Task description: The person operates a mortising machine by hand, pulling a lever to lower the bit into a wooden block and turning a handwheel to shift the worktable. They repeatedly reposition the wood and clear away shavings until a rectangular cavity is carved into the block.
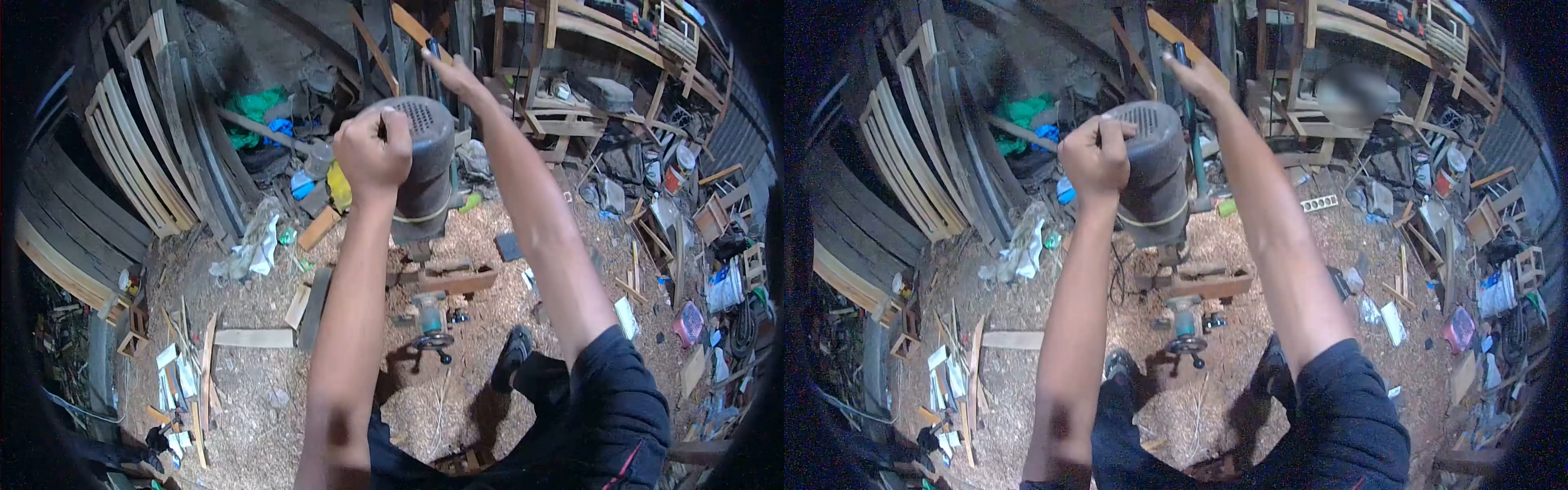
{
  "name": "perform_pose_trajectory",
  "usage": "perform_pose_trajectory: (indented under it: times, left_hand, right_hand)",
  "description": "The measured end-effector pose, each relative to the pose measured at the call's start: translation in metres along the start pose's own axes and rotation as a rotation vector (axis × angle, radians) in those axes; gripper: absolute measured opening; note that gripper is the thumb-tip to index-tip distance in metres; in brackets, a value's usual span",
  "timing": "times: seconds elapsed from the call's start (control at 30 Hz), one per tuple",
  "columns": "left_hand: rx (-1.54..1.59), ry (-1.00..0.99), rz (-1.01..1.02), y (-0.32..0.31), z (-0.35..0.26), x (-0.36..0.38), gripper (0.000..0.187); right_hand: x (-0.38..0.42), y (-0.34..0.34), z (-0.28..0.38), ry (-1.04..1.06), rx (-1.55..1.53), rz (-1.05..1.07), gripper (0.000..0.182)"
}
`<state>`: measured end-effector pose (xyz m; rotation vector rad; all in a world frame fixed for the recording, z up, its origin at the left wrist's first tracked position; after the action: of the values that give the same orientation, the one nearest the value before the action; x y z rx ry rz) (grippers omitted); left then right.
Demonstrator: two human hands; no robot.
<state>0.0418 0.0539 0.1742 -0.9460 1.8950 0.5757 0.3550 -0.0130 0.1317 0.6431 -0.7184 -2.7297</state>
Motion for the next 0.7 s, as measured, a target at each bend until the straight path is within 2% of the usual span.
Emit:
perform_pose_trajectory:
  times: [0.03, 0.17, 0.2, 0.23, 0.3, 0.37, 0.43, 0.57, 0.63, 0.7]
  left_hand:
    - [0.001, -0.005, 0.0, 0.0, 0.0, 0.0, 0.032]
    - [-0.021, -0.036, 0.022, 0.0, 0.003, -0.003, 0.031]
    - [-0.011, -0.049, 0.004, 0.0, 0.003, -0.002, 0.032]
    - [-0.011, -0.046, 0.005, -0.002, 0.004, -0.003, 0.032]
    - [-0.013, -0.018, 0.024, -0.002, 0.003, 0.001, 0.032]
    - [-0.033, -0.003, 0.028, -0.001, 0.004, 0.006, 0.033]
    - [-0.039, -0.017, 0.022, 0.0, 0.004, 0.011, 0.033]
    - [-0.044, -0.007, 0.006, 0.002, 0.007, 0.023, 0.032]
    - [-0.032, 0.026, 0.02, 0.001, 0.017, 0.029, 0.032]
    - [-0.014, 0.035, 0.017, 0.002, 0.016, 0.034, 0.032]
  right_hand:
    - [-0.045, -0.026, -0.025, 0.048, -0.021, -0.036, 0.123]
    - [-0.011, 0.0, 0.032, -0.042, -0.166, 0.013, 0.121]
    - [-0.018, 0.009, 0.035, 0.009, -0.187, -0.002, 0.109]
    - [-0.058, 0.011, 0.012, -0.036, -0.323, -0.135, 0.078]
    - [-0.001, 0.048, 0.061, -0.186, -0.395, -0.128, 0.077]
    - [0.034, 0.051, 0.081, -0.106, -0.492, 0.017, 0.078]
    - [0.073, 0.06, 0.08, -0.085, -0.522, -0.093, 0.066]
    - [0.157, 0.071, 0.072, 0.169, -0.529, -0.078, 0.051]
    - [0.227, 0.08, 0.077, 0.27, -0.439, -0.134, 0.058]
    - [0.287, 0.074, 0.057, 0.288, -0.57, -0.134, 0.052]
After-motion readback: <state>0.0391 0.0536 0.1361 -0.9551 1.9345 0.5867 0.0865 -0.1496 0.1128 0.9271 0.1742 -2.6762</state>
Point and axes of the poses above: each hand's wrist, its own x-axis away from the middle knuckle, its own y-axis out of the back of the hand, z = x × y, the point moved 8 cm from there along -x, towards the middle knuckle, and after that the axes turned 10 degrees about x, right-handed, at the moved point
